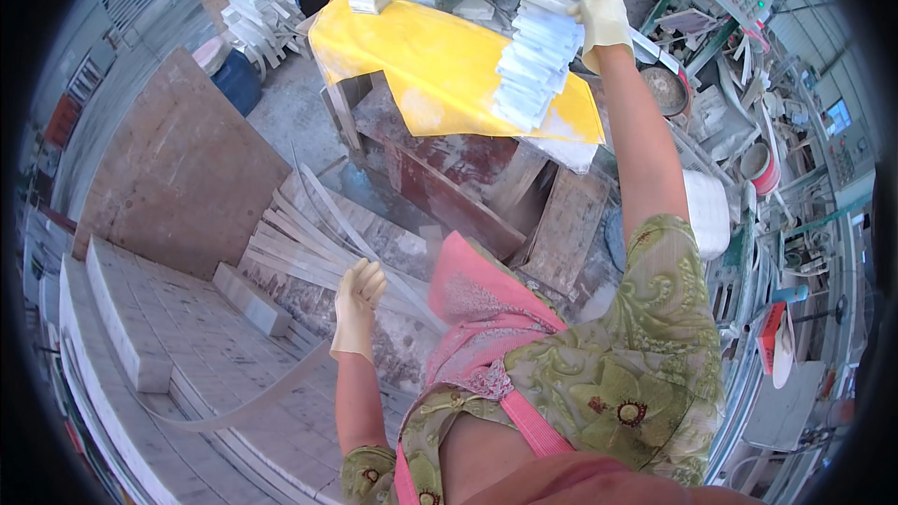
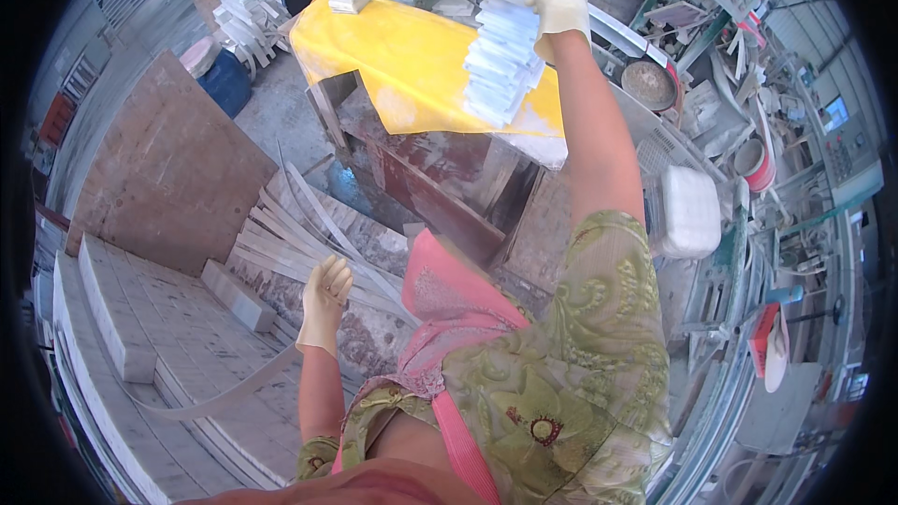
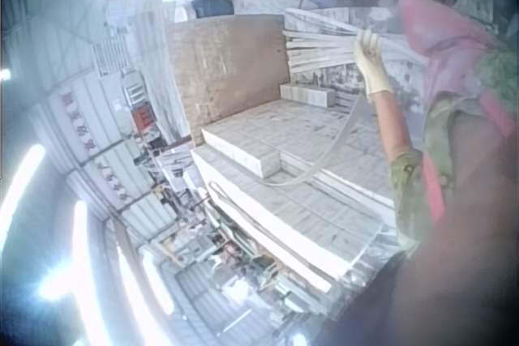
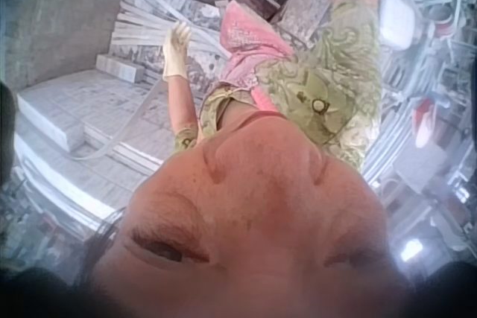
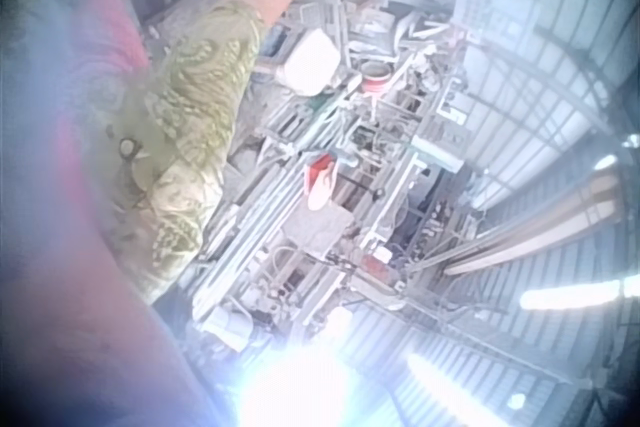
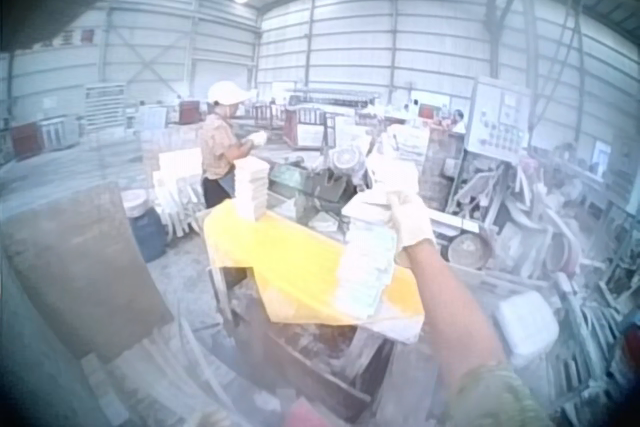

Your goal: The person repeatedly picks up small white rectangular tiles from a pile, places them on a yellow tray, and stacks them. The person also briefly inspects a tile and wipes a surface before continuing to stack tiles.

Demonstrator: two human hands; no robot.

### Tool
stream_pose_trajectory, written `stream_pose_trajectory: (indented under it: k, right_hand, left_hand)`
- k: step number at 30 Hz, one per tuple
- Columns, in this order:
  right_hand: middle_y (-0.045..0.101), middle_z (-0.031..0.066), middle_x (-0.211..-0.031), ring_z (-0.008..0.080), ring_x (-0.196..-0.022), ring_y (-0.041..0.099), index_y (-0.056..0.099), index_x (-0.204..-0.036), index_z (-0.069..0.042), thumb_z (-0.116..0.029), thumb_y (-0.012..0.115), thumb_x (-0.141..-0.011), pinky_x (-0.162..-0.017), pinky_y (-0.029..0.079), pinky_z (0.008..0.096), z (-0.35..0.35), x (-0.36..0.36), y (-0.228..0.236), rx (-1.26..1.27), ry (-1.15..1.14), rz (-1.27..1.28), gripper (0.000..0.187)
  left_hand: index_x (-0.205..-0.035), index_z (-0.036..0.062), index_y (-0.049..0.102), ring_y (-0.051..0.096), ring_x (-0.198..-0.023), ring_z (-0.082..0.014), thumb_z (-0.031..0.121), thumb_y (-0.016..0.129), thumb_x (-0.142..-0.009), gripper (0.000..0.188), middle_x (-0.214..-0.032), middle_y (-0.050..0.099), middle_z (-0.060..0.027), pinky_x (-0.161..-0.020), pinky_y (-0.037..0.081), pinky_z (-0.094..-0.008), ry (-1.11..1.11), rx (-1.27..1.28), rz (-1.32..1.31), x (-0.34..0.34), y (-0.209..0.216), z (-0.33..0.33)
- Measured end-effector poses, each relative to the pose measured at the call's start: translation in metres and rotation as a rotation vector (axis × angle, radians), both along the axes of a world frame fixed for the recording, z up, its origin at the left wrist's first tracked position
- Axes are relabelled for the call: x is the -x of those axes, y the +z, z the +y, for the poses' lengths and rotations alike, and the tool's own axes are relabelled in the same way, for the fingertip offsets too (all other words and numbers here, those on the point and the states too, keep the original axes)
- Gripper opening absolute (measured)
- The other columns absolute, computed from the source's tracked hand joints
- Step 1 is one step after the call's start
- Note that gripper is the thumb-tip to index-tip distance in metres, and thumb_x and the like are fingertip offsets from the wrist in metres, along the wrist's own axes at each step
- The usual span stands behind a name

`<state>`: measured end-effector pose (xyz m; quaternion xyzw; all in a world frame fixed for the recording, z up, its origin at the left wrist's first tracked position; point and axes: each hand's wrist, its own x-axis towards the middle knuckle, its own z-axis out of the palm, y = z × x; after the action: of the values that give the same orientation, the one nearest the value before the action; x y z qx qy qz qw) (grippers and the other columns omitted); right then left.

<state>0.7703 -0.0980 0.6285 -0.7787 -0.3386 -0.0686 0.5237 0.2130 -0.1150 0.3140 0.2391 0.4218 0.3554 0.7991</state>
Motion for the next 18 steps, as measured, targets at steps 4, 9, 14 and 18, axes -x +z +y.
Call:
stream_pose_trajectory:
  k: [4, 9, 14, 18]
  right_hand:
    - [0.072, 0.0043, -0.073, 0.0142, -0.057, 0.061, 0.077, -0.109, -0.01, -0.032, 0.058, -0.1, -0.055, 0.048, 0.0343, 0.003, -0.02, -0.024, 0.064, -0.032, -0.397, 0.03]
    - [0.07, 0.0252, -0.113, 0.0423, -0.109, 0.066, 0.056, -0.137, -0.008, -0.038, 0.066, -0.09, -0.092, 0.053, 0.0496, 0.012, -0.021, -0.038, 0.096, -0.181, -0.312, 0.057]
    - [0.066, 0.0256, -0.121, 0.04, -0.113, 0.064, 0.066, -0.122, -0.005, -0.03, 0.061, -0.096, -0.096, 0.051, 0.045, -0.019, 0.03, 0.01, -0.285, -0.088, -0.299, 0.036]
    - [0.071, 0.0093, -0.113, 0.0204, -0.101, 0.064, 0.064, -0.128, -0.001, -0.037, 0.059, -0.101, -0.09, 0.052, 0.0344, -0.117, 0.028, 0.002, -0.203, 0.184, -0.119, 0.045]
  left_hand:
    - [-0.144, 0.0006, 0.052, 0.061, -0.122, -0.0289, 0.039, 0.047, -0.107, 0.053, -0.142, 0.058, -0.0191, -0.105, 0.051, -0.0398, 0.004, 0.042, -0.006, -0.001, 0.0, -0.001]
    - [-0.147, 0.0019, 0.049, 0.055, -0.13, -0.0288, 0.038, 0.044, -0.108, 0.054, -0.146, 0.054, -0.0181, -0.111, 0.046, -0.0396, 0.0, 0.072, 0.036, -0.004, 0.009, -0.003]
    - [-0.152, 0.0021, 0.042, 0.041, -0.144, -0.032, 0.039, 0.041, -0.109, 0.057, -0.156, 0.042, -0.0189, -0.121, 0.035, -0.043, -0.01, 0.053, -0.004, 0.001, 0.014, -0.01]
    - [-0.156, 0.0002, 0.034, 0.03, -0.151, -0.034, 0.039, 0.034, -0.11, 0.059, -0.163, 0.031, -0.0201, -0.125, 0.025, -0.0449, -0.156, -0.046, 0.007, 0.007, 0.002, -0.022]
